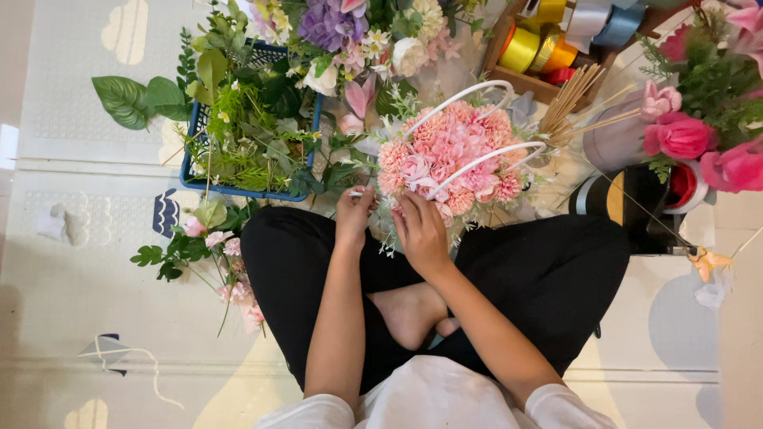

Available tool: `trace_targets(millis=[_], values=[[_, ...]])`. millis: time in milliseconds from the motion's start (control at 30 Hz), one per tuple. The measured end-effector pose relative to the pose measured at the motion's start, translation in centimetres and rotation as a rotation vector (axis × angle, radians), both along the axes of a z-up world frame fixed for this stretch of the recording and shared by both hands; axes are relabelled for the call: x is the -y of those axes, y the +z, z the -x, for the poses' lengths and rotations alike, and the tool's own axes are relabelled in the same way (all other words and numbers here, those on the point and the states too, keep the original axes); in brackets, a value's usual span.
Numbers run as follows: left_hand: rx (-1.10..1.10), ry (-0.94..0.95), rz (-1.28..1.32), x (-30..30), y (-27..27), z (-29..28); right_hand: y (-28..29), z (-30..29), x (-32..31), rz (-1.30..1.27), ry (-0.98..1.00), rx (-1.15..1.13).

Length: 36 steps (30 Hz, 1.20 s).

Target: The person assembles a floral gift by picking artificial flowers and leaves from containers on the floor and inserting them into a pink carnation bouquet inside a white gift bag.

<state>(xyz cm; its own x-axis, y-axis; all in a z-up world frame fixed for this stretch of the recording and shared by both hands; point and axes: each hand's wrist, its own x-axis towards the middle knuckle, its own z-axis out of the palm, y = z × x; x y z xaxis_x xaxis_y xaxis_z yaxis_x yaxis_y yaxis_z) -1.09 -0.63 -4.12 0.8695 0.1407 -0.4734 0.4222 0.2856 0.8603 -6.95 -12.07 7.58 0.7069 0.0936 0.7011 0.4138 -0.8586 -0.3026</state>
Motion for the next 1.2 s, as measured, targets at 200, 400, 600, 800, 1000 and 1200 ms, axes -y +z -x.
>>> trace_targets(millis=[200, 400, 600, 800, 1000, 1200], values=[[0.478, 0.280, -0.647, -0.9, 7.4, 2.6, 0.3, 3.2, 2.3, -0.144, 0.038, 0.033], [1.025, -0.113, -0.878, 2.7, 10.8, 4.9, -2.0, 4.9, 8.2, -0.235, -0.217, -0.383], [0.835, 0.069, -0.857, 4.3, 6.6, 6.6, -4.1, 4.9, 10.3, -0.514, -0.390, -0.629], [1.239, -0.185, -1.360, 6.6, 7.8, 10.2, -3.8, 4.3, 10.7, -0.687, -0.504, -0.643], [0.826, -0.777, -1.398, 8.9, 6.1, 10.2, -11.6, 2.8, 14.0, -1.277, -0.595, -0.570], [0.823, -0.876, -1.126, 7.4, 8.8, 11.7, -5.6, 4.1, 11.5, -0.893, -0.470, -0.431]])
